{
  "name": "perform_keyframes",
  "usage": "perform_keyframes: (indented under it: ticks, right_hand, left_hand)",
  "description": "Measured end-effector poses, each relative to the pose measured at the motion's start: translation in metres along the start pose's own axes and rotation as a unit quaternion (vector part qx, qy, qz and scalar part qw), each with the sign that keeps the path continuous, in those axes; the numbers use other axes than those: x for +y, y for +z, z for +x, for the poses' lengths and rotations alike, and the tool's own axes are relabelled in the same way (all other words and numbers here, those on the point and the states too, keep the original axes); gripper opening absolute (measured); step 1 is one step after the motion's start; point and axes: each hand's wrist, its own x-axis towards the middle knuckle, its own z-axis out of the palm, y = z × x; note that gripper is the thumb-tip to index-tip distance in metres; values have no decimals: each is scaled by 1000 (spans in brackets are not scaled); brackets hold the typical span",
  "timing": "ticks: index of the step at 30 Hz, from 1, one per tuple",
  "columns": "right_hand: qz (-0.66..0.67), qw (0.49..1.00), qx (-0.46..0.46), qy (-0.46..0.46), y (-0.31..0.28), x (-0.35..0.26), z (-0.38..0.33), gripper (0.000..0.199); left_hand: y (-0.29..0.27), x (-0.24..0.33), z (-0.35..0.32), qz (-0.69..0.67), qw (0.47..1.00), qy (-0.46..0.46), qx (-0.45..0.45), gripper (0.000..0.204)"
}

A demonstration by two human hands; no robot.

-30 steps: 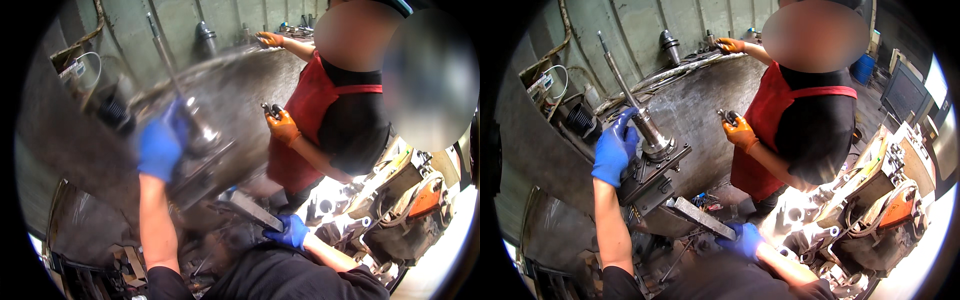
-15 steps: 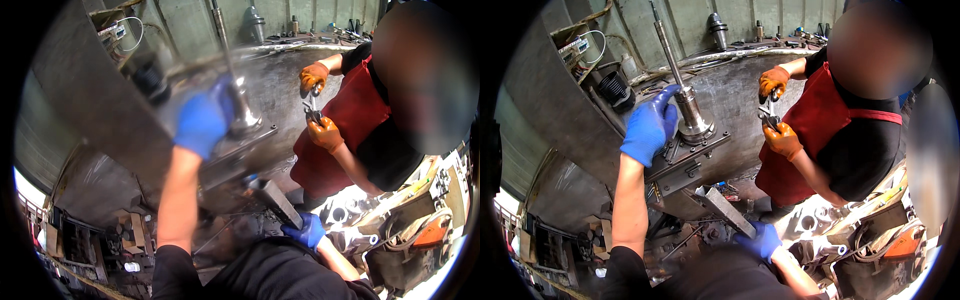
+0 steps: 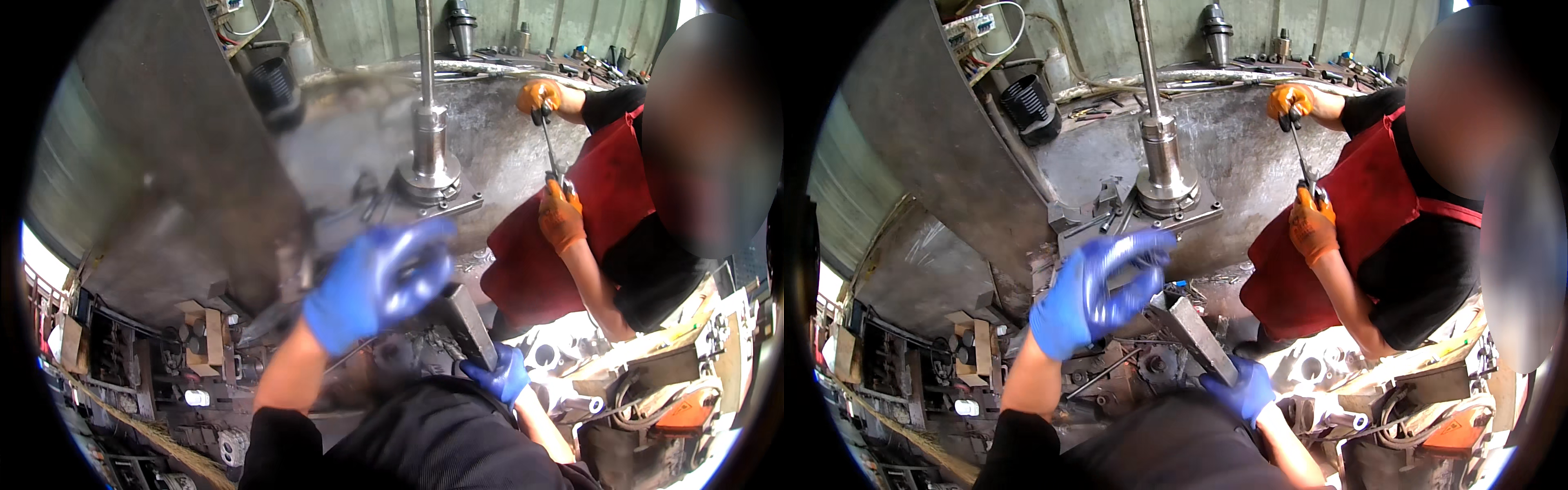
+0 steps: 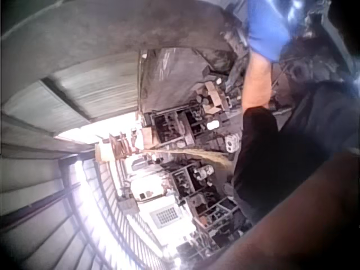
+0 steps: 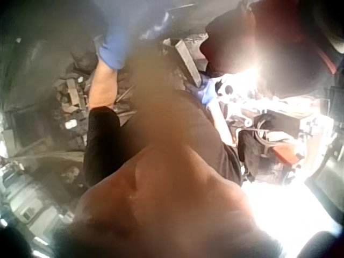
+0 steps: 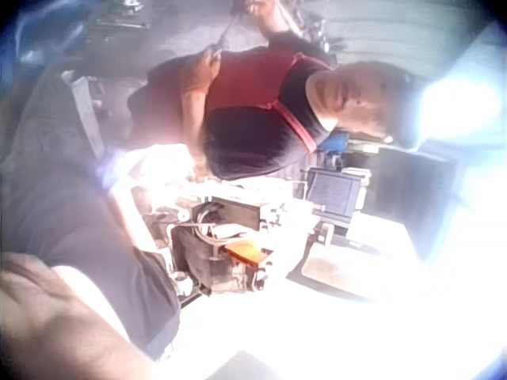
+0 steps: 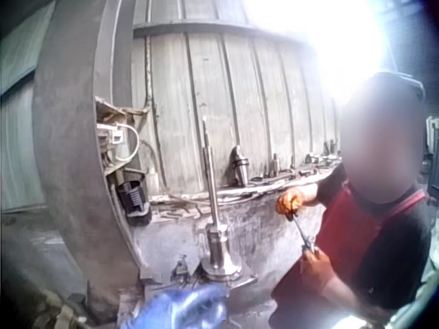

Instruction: The person works in a workshop, handling a metal plate and a wrench while assisting another person with a large cylindrical machine. The person moves around the workspace, picks up tools, and positions the metal plate near the machine's base.

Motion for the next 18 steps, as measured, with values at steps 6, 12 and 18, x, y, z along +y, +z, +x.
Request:
perform_keyframes:
  ticks: [6,12,18]
  right_hand:
    - [-45,998,-35,-39,15,-3,10,53]
    - [-128,984,-76,-101,35,-10,11,43]
    - [-202,958,-146,-138,73,-49,12,40]
  left_hand:
    - [53,-18,-91,34,993,-16,111,73]
    - [65,-33,-170,5,976,-127,177,64]
    - [74,-32,-238,11,917,-140,373,55]
